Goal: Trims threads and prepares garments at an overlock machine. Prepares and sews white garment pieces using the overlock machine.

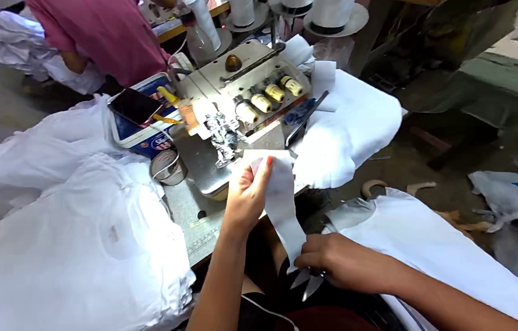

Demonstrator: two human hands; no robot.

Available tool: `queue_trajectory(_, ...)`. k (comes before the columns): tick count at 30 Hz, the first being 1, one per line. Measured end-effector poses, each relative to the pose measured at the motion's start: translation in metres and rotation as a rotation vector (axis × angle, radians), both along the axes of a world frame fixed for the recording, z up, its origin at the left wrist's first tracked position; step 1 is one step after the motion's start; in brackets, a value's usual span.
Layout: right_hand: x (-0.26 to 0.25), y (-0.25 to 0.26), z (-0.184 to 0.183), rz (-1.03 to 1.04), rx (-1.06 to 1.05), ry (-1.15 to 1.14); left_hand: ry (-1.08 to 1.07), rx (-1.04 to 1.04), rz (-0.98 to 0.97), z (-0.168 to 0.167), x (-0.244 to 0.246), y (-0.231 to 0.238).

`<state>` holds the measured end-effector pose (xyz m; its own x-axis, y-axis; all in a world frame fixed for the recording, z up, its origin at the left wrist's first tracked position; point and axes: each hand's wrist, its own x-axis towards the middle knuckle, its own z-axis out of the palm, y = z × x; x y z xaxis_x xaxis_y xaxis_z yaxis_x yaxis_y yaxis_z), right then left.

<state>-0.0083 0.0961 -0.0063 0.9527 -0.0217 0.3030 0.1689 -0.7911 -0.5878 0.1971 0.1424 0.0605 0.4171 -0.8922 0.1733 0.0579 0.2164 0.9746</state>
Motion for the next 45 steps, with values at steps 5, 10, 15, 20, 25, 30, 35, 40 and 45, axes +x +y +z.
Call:
queue_trajectory(5, 0.056, 0.001, 0.050, -0.007, 0.182, -0.391, -0.013, 0.086, 0.134, -0.018, 0.002, 0.057)
queue_trajectory(10, 0.091, 0.004, 0.046, -0.155, 0.384, -0.383, 0.041, 0.003, 0.132, -0.032, 0.008, 0.090)
queue_trajectory(15, 0.103, 0.005, 0.039, -0.205, 0.460, -0.346, 0.024, -0.033, 0.076, -0.045, 0.014, 0.102)
queue_trajectory(20, 0.105, 0.005, 0.035, -0.219, 0.423, -0.326, 0.087, -0.097, 0.033, -0.054, 0.013, 0.106)
queue_trajectory(25, 0.102, 0.009, 0.033, -0.163, 0.433, -0.321, 0.082, -0.025, 0.237, -0.052, 0.008, 0.099)
queue_trajectory(30, 0.101, 0.013, 0.038, -0.159, 0.456, -0.325, 0.057, -0.034, 0.280, -0.053, 0.011, 0.100)
queue_trajectory(35, 0.110, 0.011, 0.031, -0.271, 0.459, -0.261, 0.123, -0.037, 0.282, -0.055, 0.004, 0.100)
queue_trajectory(40, 0.113, 0.009, 0.023, -0.318, 0.432, -0.232, 0.179, -0.058, 0.233, -0.056, 0.001, 0.103)
queue_trajectory(45, 0.119, 0.013, 0.015, -0.354, 0.513, -0.287, 0.072, -0.078, 0.226, -0.059, 0.007, 0.101)
